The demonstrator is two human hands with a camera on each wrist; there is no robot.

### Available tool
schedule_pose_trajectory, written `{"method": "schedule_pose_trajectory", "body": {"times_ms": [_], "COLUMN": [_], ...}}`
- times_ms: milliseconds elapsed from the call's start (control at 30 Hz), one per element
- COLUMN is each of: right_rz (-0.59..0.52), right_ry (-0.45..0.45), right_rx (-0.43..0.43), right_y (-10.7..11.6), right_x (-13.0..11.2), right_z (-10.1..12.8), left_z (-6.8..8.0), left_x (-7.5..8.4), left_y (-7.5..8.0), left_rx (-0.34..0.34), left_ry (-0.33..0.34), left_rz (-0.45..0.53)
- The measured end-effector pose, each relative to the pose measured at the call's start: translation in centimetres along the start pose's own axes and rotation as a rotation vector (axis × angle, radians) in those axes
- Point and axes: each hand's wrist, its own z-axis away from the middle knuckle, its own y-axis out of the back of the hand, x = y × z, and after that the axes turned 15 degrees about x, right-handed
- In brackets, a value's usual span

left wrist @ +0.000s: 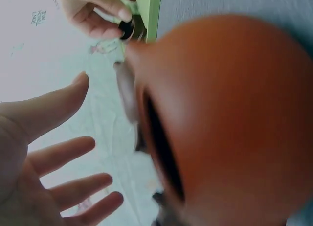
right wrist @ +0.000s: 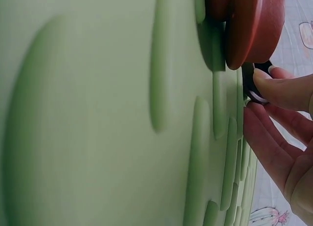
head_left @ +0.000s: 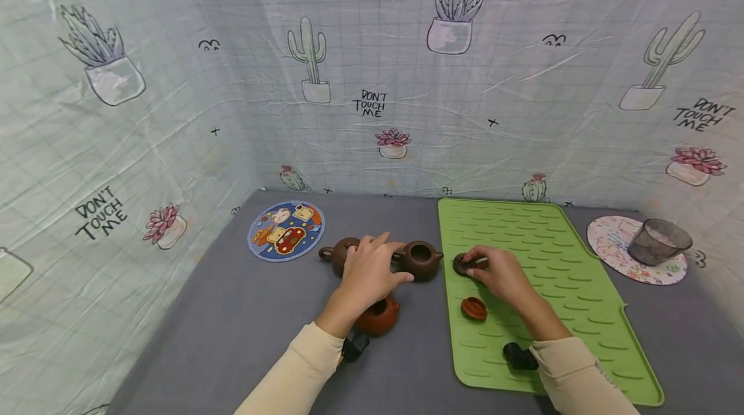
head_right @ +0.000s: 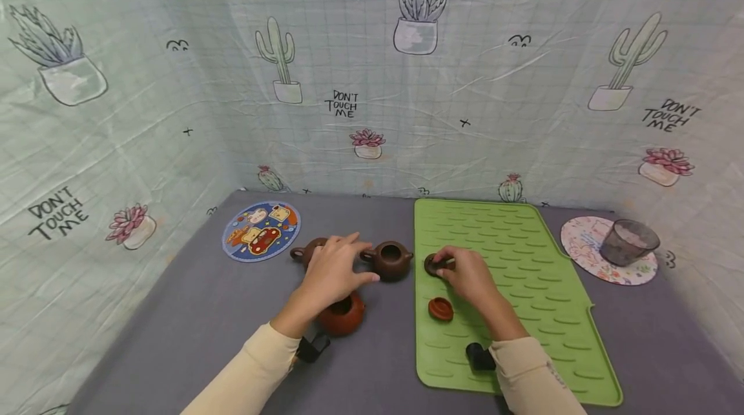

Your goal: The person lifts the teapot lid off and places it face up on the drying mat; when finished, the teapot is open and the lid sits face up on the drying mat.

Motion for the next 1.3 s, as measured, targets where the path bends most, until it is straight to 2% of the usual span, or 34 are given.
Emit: {"method": "schedule_pose_trajectory", "body": {"times_ms": [300,500,633,833,933,1100,1300], "right_rz": [-0.008,0.002,0.000,-0.002,0.001,0.000,-0.020], "right_ry": [0.000,0.001,0.001,0.006,0.010,0.010,-0.006], "right_rx": [-0.001,0.008,0.010,0.015,0.014,0.018,0.024], "right_y": [0.0,0.1,0.0,0.0,0.0,0.0,-0.1], "right_x": [0.1,0.0,-0.1,-0.2,-0.3,-0.3,-0.3], "right_z": [0.0,0.0,0.1,0.1,0.2,0.3,0.4], "left_z": [-0.1,0.0,0.3,0.7,1.0,1.5,1.6], "left_x": [-3.0,-5.6,-7.4,-9.4,-10.2,-10.9,-11.2], "left_y": [2.3,2.7,2.4,1.2,0.6,-0.2,-0.3], "left_rx": [0.249,0.346,0.354,0.286,0.276,0.287,0.305], "left_ry": [0.035,0.101,0.138,0.201,0.213,0.203,0.204], "left_rz": [0.042,0.098,0.097,0.052,0.047,0.057,0.073]}}
